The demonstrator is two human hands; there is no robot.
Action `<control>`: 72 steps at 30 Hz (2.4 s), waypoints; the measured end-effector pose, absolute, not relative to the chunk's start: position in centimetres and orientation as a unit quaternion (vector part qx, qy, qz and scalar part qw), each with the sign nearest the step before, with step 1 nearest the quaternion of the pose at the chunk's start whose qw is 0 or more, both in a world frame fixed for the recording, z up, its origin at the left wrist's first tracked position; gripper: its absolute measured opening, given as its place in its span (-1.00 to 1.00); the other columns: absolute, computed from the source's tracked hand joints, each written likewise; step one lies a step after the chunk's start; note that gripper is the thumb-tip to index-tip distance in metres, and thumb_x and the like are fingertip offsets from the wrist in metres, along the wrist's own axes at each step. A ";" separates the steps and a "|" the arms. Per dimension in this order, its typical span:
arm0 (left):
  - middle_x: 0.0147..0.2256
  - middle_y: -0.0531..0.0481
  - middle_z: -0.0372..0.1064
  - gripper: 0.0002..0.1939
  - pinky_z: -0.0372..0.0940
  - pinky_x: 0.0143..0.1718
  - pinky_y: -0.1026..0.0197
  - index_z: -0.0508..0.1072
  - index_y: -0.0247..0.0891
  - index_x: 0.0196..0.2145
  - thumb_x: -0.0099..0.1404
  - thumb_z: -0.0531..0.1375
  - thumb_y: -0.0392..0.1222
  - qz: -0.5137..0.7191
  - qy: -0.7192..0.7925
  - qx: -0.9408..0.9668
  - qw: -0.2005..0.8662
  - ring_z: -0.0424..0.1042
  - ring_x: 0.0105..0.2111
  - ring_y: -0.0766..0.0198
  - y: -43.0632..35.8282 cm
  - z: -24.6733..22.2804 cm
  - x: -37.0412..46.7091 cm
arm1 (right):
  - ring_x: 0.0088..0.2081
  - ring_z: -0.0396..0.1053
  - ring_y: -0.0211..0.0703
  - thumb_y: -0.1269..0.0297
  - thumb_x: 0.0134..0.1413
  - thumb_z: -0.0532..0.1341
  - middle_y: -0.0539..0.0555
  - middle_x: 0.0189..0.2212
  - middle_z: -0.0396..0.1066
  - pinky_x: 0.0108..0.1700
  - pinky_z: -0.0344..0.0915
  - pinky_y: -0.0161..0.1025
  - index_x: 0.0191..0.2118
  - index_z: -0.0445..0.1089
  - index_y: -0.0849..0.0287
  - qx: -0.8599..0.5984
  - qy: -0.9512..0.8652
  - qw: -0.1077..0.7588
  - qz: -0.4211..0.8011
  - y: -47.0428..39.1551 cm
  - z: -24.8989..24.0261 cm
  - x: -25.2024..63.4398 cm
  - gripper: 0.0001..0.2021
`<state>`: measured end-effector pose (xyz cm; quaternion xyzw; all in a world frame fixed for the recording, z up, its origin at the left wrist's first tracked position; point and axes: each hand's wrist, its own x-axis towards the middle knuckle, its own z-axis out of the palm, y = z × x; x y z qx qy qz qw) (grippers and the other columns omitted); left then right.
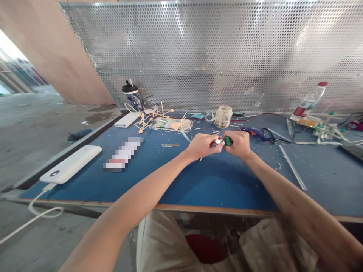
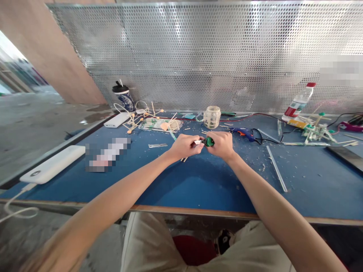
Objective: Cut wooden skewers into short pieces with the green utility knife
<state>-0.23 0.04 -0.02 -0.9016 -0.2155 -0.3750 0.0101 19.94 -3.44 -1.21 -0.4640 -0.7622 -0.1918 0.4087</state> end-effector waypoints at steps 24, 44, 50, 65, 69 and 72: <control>0.01 -0.07 0.49 -0.58 0.27 -0.13 0.23 0.54 -0.11 0.06 0.54 -0.04 0.02 -0.206 -0.206 -0.950 -0.110 0.48 -0.10 0.25 2.7 1.0 -2.2 | -0.22 0.42 -0.02 0.07 0.28 0.11 0.12 -0.21 0.51 -0.08 0.31 -0.07 0.01 0.37 0.09 -0.570 -0.704 0.424 -0.001 -2.1 0.3 24.0 -0.69; -0.27 0.01 0.61 -0.57 0.30 -0.24 0.22 0.69 -0.08 -0.23 -0.01 0.39 0.20 0.239 -0.222 -0.895 -0.303 0.46 -0.38 0.27 4.4 5.6 2.5 | -0.58 0.27 -0.27 -0.17 0.38 -0.04 -0.03 -0.67 0.32 -0.41 0.24 -0.24 -0.60 0.34 0.17 -0.582 -0.798 0.090 0.131 -4.1 2.4 24.4 -0.36; -0.34 -0.04 0.57 -0.50 0.29 -0.33 0.22 0.70 -0.08 -0.27 -0.13 0.45 0.24 0.298 -0.234 -0.876 -0.298 0.49 -0.31 0.18 5.8 4.8 4.5 | -0.18 0.47 -0.16 0.02 0.32 0.22 0.08 -0.13 0.49 -0.10 0.47 -0.09 -0.05 0.44 0.20 -0.599 -0.798 -0.033 0.052 -3.9 1.8 22.0 -0.67; -0.20 -0.04 0.60 -0.48 0.37 -0.20 0.19 0.68 -0.05 -0.19 -0.16 0.49 0.12 0.296 -0.217 -0.865 -0.343 0.54 -0.18 0.13 6.5 4.2 4.4 | -0.11 0.48 -0.11 -0.10 0.33 0.16 0.10 -0.14 0.53 0.04 0.39 0.01 -0.12 0.48 0.18 -0.586 -0.798 -0.134 -0.033 -5.6 2.2 19.6 -0.59; -0.21 -0.02 0.61 -0.49 0.38 -0.16 0.17 0.68 -0.01 -0.18 -0.16 0.49 0.08 0.286 -0.222 -0.868 -0.339 0.54 -0.15 0.12 6.4 4.2 4.2 | -0.09 0.47 -0.11 -0.06 0.33 0.18 0.11 -0.08 0.51 0.03 0.41 0.00 -0.06 0.46 0.18 -0.583 -0.801 -0.128 -0.053 -5.8 2.1 19.4 -0.62; -0.20 -0.01 0.61 -0.50 0.37 -0.14 0.15 0.68 0.01 -0.18 -0.15 0.49 0.08 0.280 -0.224 -0.871 -0.337 0.54 -0.16 0.12 6.4 4.2 4.0 | -0.09 0.46 -0.11 0.00 0.33 0.20 0.12 -0.04 0.48 -0.01 0.44 -0.02 -0.01 0.44 0.17 -0.581 -0.802 -0.124 -0.065 -5.8 1.9 19.5 -0.66</control>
